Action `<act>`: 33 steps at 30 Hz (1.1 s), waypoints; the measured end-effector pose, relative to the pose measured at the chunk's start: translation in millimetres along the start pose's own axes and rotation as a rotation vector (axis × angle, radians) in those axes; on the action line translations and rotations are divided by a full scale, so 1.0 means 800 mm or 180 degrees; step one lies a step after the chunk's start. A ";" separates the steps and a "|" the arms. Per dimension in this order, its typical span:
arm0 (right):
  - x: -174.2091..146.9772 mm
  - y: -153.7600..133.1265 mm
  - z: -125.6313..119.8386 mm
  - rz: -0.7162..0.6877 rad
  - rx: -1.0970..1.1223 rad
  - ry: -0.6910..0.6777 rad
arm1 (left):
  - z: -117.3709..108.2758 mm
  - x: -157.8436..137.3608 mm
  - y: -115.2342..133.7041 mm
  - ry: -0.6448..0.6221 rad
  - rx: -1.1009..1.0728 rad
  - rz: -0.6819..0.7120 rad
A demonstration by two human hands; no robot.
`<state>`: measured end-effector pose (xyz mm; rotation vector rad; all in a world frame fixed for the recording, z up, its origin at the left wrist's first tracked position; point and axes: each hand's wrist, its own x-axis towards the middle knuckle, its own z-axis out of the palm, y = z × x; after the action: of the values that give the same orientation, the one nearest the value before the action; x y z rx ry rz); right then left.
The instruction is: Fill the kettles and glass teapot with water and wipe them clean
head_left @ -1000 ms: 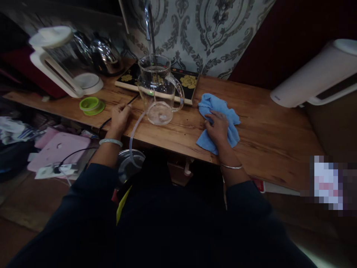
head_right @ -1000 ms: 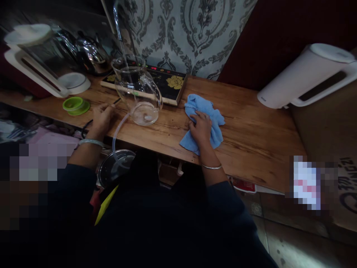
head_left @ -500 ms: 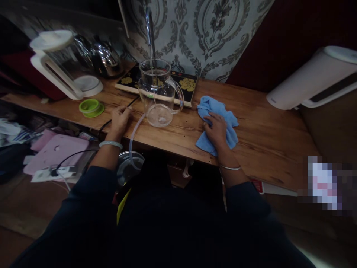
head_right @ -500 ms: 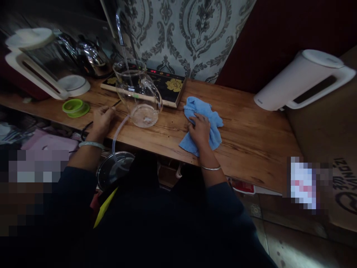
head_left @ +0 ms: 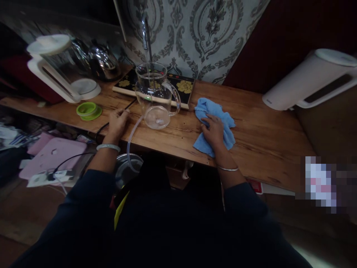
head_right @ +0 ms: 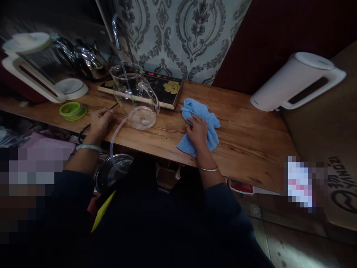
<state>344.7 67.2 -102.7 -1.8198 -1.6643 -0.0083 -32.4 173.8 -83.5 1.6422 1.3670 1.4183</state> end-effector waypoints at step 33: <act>-0.005 0.000 0.022 -0.0247 -0.0179 0.0132 | -0.024 0.001 -0.005 -0.0249 0.0244 -0.0186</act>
<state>336.3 71.9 -118.4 -1.7832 -1.7202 -0.1266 -51.6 172.0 -81.7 1.6741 1.4285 1.2693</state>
